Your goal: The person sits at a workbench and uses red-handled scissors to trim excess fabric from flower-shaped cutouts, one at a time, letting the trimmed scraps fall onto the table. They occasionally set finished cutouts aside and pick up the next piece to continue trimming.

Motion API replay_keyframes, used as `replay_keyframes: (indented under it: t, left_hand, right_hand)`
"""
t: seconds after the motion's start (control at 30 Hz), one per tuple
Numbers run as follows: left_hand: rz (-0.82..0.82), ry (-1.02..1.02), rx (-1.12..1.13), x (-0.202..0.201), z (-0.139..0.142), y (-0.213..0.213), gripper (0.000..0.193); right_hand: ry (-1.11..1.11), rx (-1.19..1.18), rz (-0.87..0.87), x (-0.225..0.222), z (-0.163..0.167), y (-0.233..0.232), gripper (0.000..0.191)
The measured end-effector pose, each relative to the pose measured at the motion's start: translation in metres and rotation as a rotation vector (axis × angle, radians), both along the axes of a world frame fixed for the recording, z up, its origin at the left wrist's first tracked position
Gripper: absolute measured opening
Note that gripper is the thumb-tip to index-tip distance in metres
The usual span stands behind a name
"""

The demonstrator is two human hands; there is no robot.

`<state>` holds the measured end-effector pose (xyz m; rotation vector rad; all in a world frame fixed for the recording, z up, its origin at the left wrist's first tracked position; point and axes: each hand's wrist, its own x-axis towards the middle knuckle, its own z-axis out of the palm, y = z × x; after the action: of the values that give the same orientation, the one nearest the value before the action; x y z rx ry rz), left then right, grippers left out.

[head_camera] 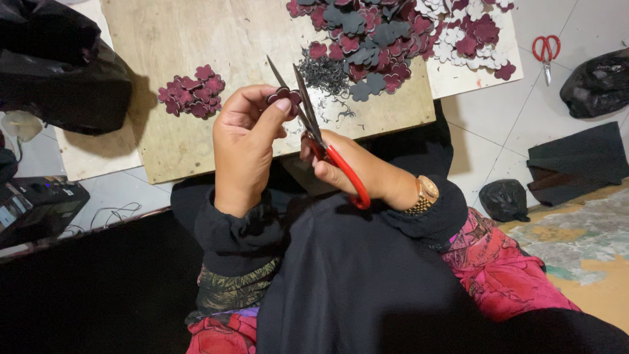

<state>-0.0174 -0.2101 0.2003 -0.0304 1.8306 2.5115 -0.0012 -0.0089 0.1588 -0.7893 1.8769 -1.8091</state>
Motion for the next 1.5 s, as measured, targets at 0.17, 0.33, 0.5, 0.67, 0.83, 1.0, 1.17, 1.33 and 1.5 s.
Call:
replay_keyframes:
  t: [0.17,0.33,0.5,0.67,0.83,1.0,1.17,1.33,1.5]
  left_hand:
    - [0.001,0.011,-0.021,0.003,0.003,0.002,0.020]
    - [0.034,0.017,-0.014,0.007,0.009,0.005,0.024]
    - [0.058,0.022,0.006,0.007,0.010,0.009,0.023]
    - [0.073,0.028,0.038,0.008,0.008,0.013,0.023]
    - [0.085,0.032,0.042,0.008,0.007,0.014,0.023]
    - [0.080,0.024,0.020,0.007,0.008,0.012,0.023]
    - [0.071,0.004,0.020,0.006,0.011,0.008,0.021]
    - [0.063,-0.012,-0.012,0.005,0.014,0.005,0.019]
    - [0.059,-0.005,-0.026,0.006,0.015,0.001,0.017]
  right_hand:
    - [0.030,0.029,-0.011,0.001,0.004,-0.001,0.077]
    - [0.045,0.039,-0.030,0.002,0.009,-0.002,0.079]
    - [0.052,0.042,-0.047,0.002,0.010,-0.001,0.079]
    - [0.066,0.026,-0.069,0.000,0.007,-0.002,0.078]
    - [0.016,0.023,-0.090,0.002,0.006,-0.002,0.078]
    - [-0.059,0.010,-0.084,0.003,0.007,0.000,0.078]
    - [-0.059,0.031,-0.066,0.001,0.009,0.004,0.076]
    - [-0.119,-0.012,-0.039,0.001,0.007,0.005,0.072]
    - [-0.203,0.001,-0.033,0.001,0.003,0.005,0.069]
